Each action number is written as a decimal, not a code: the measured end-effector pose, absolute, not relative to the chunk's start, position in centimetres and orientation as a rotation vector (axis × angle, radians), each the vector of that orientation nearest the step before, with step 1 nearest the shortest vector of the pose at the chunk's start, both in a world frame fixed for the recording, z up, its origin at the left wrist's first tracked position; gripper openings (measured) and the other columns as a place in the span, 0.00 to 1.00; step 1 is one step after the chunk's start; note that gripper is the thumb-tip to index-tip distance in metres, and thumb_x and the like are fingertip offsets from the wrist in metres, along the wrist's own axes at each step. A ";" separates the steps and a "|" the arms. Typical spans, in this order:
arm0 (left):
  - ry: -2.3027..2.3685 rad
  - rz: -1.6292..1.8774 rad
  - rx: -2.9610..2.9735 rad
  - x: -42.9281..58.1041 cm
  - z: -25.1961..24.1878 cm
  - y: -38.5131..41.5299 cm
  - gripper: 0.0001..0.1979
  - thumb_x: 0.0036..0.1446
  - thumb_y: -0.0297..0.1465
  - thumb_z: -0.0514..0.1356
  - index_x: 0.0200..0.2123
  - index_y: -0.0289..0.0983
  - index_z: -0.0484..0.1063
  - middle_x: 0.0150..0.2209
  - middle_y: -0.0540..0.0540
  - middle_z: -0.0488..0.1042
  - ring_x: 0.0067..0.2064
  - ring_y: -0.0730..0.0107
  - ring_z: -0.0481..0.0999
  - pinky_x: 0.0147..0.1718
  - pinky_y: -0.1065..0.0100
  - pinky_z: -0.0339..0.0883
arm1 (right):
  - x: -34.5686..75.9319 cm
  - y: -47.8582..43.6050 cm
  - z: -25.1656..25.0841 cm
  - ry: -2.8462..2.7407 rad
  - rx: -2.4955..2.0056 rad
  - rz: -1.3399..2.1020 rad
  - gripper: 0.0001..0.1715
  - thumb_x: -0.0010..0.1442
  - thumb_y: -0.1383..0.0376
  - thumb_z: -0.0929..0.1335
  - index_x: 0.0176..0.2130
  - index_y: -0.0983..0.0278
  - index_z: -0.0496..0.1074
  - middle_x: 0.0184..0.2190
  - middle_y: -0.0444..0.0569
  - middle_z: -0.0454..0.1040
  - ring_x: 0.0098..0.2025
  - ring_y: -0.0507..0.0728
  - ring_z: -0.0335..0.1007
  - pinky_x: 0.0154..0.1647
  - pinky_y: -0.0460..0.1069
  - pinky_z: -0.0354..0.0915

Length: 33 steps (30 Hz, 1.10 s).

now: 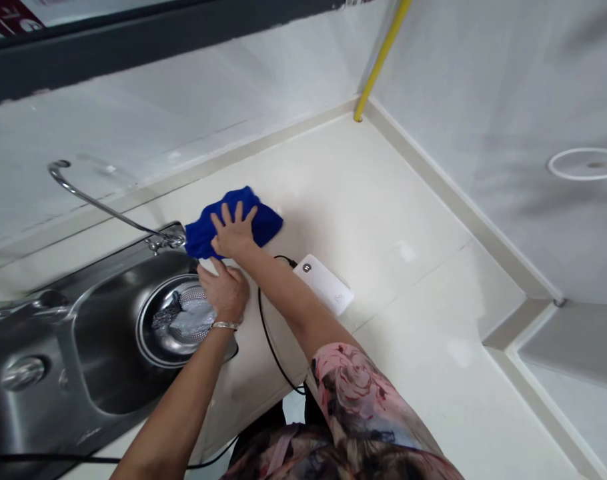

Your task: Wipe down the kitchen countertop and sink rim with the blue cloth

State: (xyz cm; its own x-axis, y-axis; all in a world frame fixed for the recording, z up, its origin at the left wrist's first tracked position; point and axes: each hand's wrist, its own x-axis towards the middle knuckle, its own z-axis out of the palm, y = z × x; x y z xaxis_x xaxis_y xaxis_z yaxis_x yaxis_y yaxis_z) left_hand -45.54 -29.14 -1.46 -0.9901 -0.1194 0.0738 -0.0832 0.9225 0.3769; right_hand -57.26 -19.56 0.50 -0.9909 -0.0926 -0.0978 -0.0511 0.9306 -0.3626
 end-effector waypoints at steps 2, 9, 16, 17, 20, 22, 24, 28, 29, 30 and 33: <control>-2.996 -0.566 0.151 -45.6 -1.5 -29.2 0.30 0.71 0.29 0.51 0.72 0.20 0.61 0.71 0.14 0.52 0.74 0.28 0.56 0.68 0.35 0.58 | -57.2 -19.2 1.1 2.936 -0.274 -0.527 0.41 0.71 0.55 0.63 0.77 0.60 0.56 0.81 0.57 0.44 0.80 0.82 0.32 0.71 0.88 0.27; -2.996 -0.566 0.150 -45.6 -1.8 -29.2 0.33 0.72 0.30 0.51 0.76 0.27 0.55 0.72 0.17 0.52 0.73 0.28 0.57 0.68 0.33 0.58 | -58.4 -6.7 1.6 2.867 -0.032 -0.396 0.42 0.75 0.45 0.60 0.79 0.53 0.49 0.82 0.50 0.39 0.82 0.74 0.29 0.76 0.81 0.29; -2.978 -0.589 0.161 -45.7 -1.8 -29.1 0.33 0.72 0.31 0.50 0.77 0.27 0.54 0.73 0.17 0.52 0.74 0.28 0.56 0.67 0.31 0.59 | -52.2 7.8 1.0 2.815 0.612 -0.301 0.44 0.76 0.41 0.54 0.80 0.54 0.43 0.82 0.52 0.36 0.82 0.75 0.29 0.75 0.82 0.35; -2.978 -0.580 0.162 -45.7 -1.7 -29.1 0.33 0.72 0.31 0.50 0.77 0.27 0.54 0.72 0.17 0.52 0.73 0.28 0.57 0.67 0.31 0.60 | -50.4 9.3 1.0 2.805 0.695 -0.262 0.44 0.76 0.41 0.53 0.80 0.53 0.43 0.82 0.52 0.36 0.82 0.74 0.30 0.75 0.82 0.37; -2.979 -0.568 0.186 -45.8 -1.5 -28.9 0.33 0.71 0.31 0.50 0.76 0.28 0.55 0.72 0.16 0.53 0.72 0.27 0.59 0.65 0.31 0.62 | -44.6 12.7 1.1 2.786 0.893 -0.146 0.43 0.76 0.41 0.52 0.80 0.52 0.44 0.82 0.53 0.38 0.81 0.74 0.34 0.74 0.81 0.44; -2.968 -0.580 0.207 -45.8 -1.5 -28.9 0.33 0.71 0.31 0.50 0.76 0.29 0.56 0.72 0.16 0.53 0.72 0.26 0.59 0.64 0.31 0.63 | -40.5 14.5 1.1 2.741 1.016 -0.095 0.42 0.76 0.41 0.51 0.80 0.52 0.43 0.82 0.53 0.40 0.81 0.73 0.35 0.74 0.80 0.47; -2.955 -0.593 0.215 -45.9 -1.6 -28.8 0.33 0.70 0.31 0.51 0.76 0.29 0.57 0.72 0.17 0.53 0.72 0.27 0.60 0.64 0.31 0.64 | -36.3 16.0 1.1 2.695 1.130 -0.082 0.42 0.76 0.41 0.50 0.80 0.52 0.43 0.82 0.53 0.40 0.81 0.71 0.36 0.75 0.79 0.47; -2.944 -0.571 0.218 -46.1 -1.8 -28.9 0.33 0.70 0.31 0.52 0.76 0.29 0.57 0.71 0.17 0.54 0.71 0.28 0.62 0.64 0.31 0.64 | -28.5 18.3 0.7 2.640 1.303 -0.097 0.43 0.76 0.42 0.49 0.80 0.54 0.44 0.82 0.54 0.41 0.81 0.71 0.37 0.75 0.78 0.47; -2.944 -0.560 0.215 -46.1 -1.8 -28.9 0.34 0.70 0.31 0.52 0.76 0.30 0.57 0.71 0.17 0.54 0.70 0.28 0.62 0.63 0.31 0.64 | -26.8 18.6 0.5 2.637 1.344 -0.088 0.43 0.76 0.42 0.49 0.80 0.54 0.44 0.82 0.55 0.42 0.81 0.71 0.38 0.75 0.78 0.47; -2.946 -0.551 0.210 -46.2 -1.8 -28.9 0.34 0.70 0.31 0.53 0.76 0.30 0.57 0.71 0.17 0.55 0.70 0.27 0.63 0.62 0.31 0.65 | -25.2 18.9 0.3 2.636 1.386 -0.078 0.42 0.76 0.43 0.49 0.80 0.54 0.45 0.81 0.56 0.43 0.81 0.71 0.39 0.75 0.79 0.48; -2.950 -0.546 0.198 -46.3 -1.7 -28.9 0.34 0.70 0.31 0.53 0.76 0.30 0.56 0.71 0.16 0.55 0.69 0.25 0.65 0.61 0.29 0.66 | -21.3 18.6 0.0 2.621 1.512 -0.074 0.42 0.76 0.44 0.49 0.80 0.56 0.47 0.81 0.58 0.45 0.80 0.72 0.40 0.74 0.79 0.49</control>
